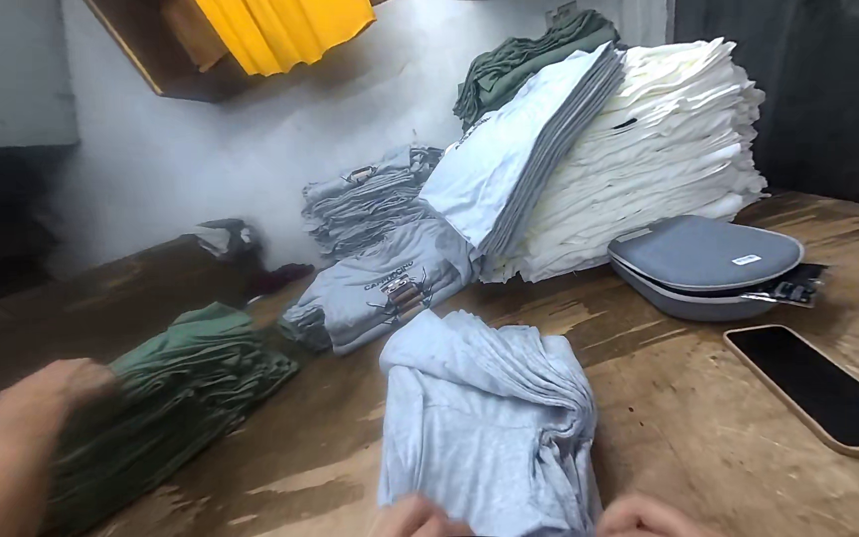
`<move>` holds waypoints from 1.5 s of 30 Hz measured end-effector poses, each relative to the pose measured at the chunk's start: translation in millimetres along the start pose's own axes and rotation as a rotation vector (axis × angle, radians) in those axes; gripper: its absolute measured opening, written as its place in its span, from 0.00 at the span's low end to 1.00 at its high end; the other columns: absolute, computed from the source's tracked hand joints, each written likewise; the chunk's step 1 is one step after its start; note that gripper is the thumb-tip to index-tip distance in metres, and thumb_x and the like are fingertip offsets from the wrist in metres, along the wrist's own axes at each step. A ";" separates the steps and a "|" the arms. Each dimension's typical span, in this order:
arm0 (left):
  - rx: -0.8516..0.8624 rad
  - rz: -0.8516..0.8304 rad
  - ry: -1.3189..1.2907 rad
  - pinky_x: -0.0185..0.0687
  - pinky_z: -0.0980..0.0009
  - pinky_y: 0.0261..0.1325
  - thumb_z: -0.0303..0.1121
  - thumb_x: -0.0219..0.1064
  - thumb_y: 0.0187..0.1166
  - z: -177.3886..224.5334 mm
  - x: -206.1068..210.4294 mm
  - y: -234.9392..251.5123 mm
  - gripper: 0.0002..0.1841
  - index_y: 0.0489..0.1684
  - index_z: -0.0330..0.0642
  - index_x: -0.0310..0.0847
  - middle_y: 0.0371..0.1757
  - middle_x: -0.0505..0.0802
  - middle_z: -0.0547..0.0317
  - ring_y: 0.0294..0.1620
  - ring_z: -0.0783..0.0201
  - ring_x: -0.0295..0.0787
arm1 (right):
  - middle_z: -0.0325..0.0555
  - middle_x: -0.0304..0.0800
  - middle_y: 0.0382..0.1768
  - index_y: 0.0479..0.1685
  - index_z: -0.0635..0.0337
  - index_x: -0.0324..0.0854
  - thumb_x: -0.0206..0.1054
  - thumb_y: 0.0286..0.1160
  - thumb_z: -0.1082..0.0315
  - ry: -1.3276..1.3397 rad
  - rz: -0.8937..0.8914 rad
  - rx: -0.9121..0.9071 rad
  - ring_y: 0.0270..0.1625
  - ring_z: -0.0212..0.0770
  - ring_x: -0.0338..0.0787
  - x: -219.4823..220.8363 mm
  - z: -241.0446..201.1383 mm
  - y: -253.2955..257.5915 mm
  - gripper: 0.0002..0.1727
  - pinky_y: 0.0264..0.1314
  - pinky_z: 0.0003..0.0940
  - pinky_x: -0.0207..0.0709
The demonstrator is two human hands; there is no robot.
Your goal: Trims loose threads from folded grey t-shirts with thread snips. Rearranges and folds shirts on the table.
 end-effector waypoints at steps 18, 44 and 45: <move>-0.058 0.142 -0.178 0.88 0.75 0.49 0.29 0.75 0.75 24.2 20.6 44.9 0.10 0.51 0.39 0.95 0.47 0.95 0.55 0.46 0.71 0.91 | 0.48 0.86 0.46 0.33 0.63 0.92 0.77 0.70 0.70 0.153 0.326 0.200 0.47 0.25 0.85 17.6 -14.7 21.4 0.05 0.47 0.17 0.81; -0.184 0.043 -0.329 0.77 0.79 0.32 0.27 0.62 0.82 11.1 4.6 72.2 0.06 0.44 0.43 0.86 0.31 0.87 0.70 0.28 0.79 0.80 | 0.59 0.89 0.51 0.56 0.71 0.84 0.67 0.53 0.89 -0.036 0.145 0.103 0.47 0.44 0.91 47.4 -28.7 48.6 0.24 0.47 0.34 0.87; -0.201 0.050 -0.341 0.75 0.81 0.31 0.28 0.60 0.83 8.1 6.0 75.8 0.07 0.45 0.44 0.86 0.30 0.85 0.72 0.26 0.80 0.78 | 0.61 0.87 0.53 0.55 0.70 0.84 0.66 0.55 0.90 -0.047 0.133 0.072 0.47 0.44 0.90 48.6 -27.7 49.5 0.23 0.46 0.33 0.87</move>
Point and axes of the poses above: each hand's wrist, its own y-axis towards the middle knuckle, its own x-axis out of the palm, z = x × y, the point moved 2 cm from there along y, towards the middle knuckle
